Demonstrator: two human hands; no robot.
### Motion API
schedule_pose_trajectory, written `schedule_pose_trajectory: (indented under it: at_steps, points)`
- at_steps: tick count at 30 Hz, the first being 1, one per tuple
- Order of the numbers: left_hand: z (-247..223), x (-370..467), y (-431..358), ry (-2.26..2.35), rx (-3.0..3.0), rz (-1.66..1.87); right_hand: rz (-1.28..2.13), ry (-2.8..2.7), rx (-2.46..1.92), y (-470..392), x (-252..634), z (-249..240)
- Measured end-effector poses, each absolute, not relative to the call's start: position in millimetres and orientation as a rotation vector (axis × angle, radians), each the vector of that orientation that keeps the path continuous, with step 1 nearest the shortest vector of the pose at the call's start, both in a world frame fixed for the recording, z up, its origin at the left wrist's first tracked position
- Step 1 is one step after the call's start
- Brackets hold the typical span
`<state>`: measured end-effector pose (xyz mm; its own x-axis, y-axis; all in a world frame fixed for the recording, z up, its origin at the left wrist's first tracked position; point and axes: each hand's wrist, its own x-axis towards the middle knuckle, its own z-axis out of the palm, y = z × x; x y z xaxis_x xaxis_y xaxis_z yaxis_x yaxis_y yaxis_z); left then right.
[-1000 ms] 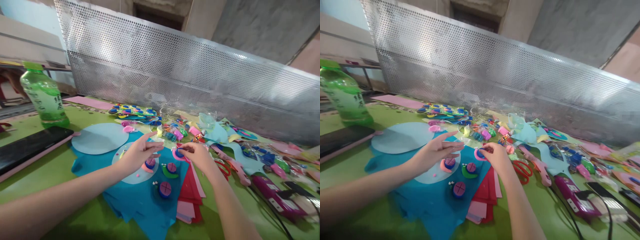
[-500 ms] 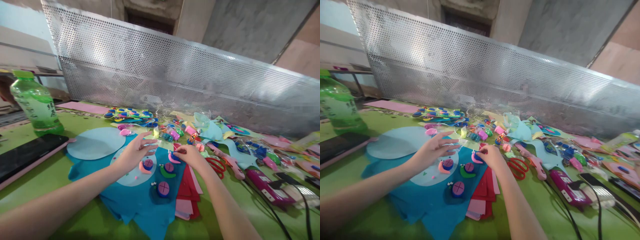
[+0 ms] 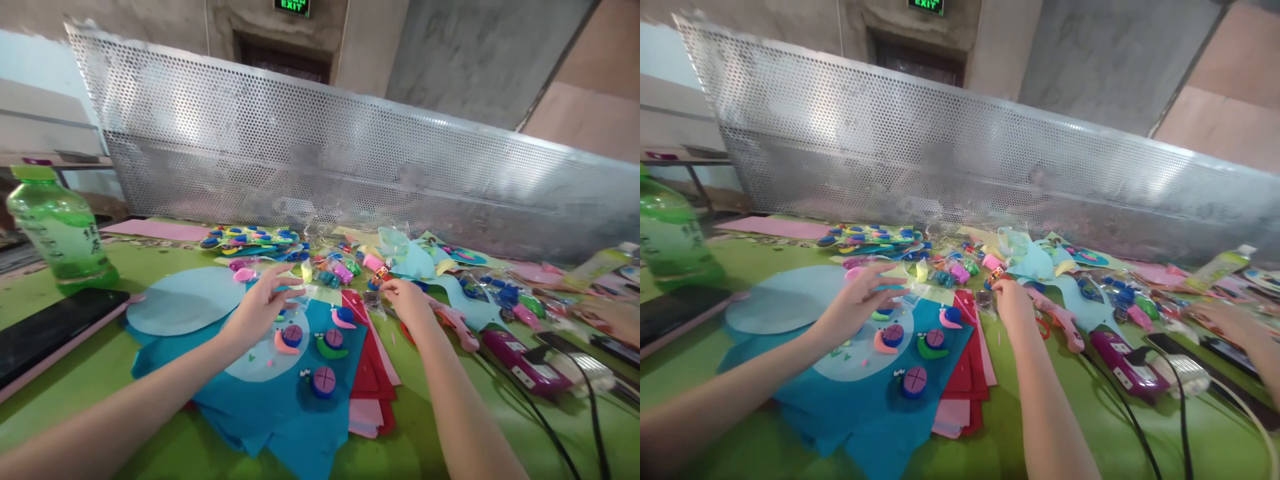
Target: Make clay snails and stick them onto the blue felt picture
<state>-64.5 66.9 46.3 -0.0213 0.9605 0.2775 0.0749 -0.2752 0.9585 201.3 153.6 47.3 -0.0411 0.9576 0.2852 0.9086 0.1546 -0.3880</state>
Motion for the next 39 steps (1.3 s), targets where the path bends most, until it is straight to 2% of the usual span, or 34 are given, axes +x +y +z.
schedule_pose_trajectory:
  at_steps: [5,11,16,25,39]
  points:
    - [44.7,-66.6,67.3,1.2,1.645,1.408,0.069,-2.008,-1.762,155.0,211.2,50.6]
    - [41.7,-64.7,64.5,1.364,1.966,1.313,0.067,-2.468,-1.329,148.0,167.2,43.7]
    - [39.5,-63.9,63.2,1.416,2.028,1.243,0.003,-2.691,-1.177,146.1,146.7,32.8]
    - [43.6,-62.6,58.3,1.407,2.046,1.205,-0.089,-2.673,-1.214,156.6,156.3,26.8]
    - [48.8,-66.2,59.1,1.405,1.989,1.254,-0.177,-2.746,-0.906,177.4,158.4,19.6]
